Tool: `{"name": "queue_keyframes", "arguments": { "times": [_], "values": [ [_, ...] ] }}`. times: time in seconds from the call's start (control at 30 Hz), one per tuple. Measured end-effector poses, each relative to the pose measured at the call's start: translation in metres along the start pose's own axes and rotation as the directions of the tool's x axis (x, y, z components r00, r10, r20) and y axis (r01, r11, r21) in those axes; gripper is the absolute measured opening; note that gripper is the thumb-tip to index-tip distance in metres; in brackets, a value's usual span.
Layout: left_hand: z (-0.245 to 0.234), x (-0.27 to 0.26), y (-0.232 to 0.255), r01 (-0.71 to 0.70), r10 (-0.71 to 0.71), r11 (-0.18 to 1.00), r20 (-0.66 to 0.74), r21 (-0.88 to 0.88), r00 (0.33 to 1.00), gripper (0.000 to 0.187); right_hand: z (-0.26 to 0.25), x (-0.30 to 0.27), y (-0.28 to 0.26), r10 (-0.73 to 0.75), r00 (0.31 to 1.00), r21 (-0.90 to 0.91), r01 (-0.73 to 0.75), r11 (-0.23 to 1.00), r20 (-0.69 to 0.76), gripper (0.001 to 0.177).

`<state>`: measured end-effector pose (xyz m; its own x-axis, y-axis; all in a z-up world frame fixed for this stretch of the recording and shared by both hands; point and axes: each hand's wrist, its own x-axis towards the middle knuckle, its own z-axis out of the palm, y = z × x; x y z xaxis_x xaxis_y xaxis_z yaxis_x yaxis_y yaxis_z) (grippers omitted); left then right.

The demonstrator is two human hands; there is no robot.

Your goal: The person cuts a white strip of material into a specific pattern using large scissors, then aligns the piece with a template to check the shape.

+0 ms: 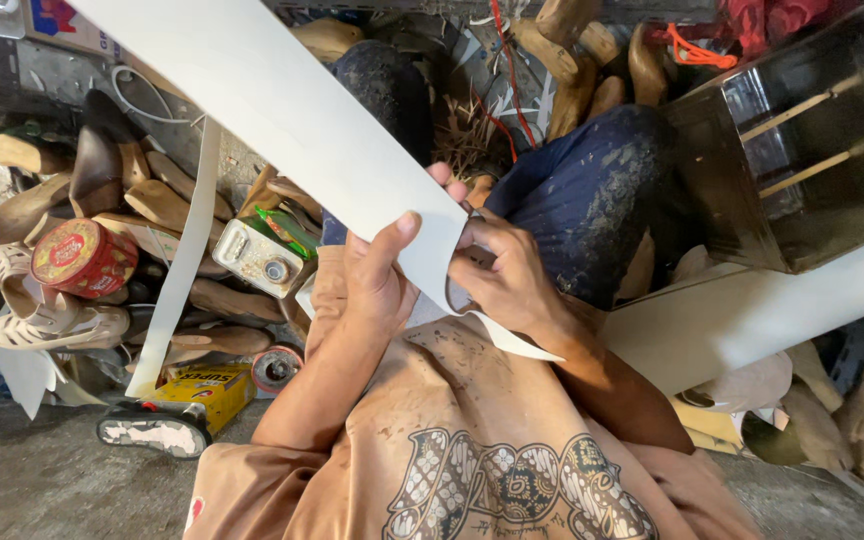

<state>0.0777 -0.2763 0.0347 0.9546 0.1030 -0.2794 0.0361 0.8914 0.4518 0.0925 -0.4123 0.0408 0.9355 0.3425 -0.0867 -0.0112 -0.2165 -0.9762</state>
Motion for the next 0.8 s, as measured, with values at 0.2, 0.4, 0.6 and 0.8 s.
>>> {"name": "queue_keyframes", "arguments": {
  "times": [0.2, 0.4, 0.6, 0.8],
  "values": [
    [-0.01, 0.007, -0.002, -0.037, 0.038, 0.999, -0.019, 0.035, 0.999, 0.04, 0.0, -0.001, 0.006, 0.028, 0.999, 0.053, -0.027, 0.998, -0.019, 0.006],
    [-0.017, 0.013, -0.006, -0.094, 0.093, 0.995, -0.063, -0.017, 0.994, 0.046, -0.015, -0.01, -0.002, 0.026, 1.0, 0.05, -0.026, 0.998, -0.003, 0.013],
    [0.002, 0.017, -0.002, -0.071, 0.071, 0.997, -0.036, -0.006, 0.997, 0.043, -0.006, -0.009, 0.012, -0.049, 0.999, -0.033, 0.049, 0.998, 0.002, 0.014],
    [-0.066, 0.021, -0.025, 0.104, -0.012, 0.903, -0.218, 0.417, 0.976, 0.021, -0.019, -0.015, 0.039, 0.107, 0.994, -0.035, -0.106, 0.994, 0.01, 0.012]
  ]
}}
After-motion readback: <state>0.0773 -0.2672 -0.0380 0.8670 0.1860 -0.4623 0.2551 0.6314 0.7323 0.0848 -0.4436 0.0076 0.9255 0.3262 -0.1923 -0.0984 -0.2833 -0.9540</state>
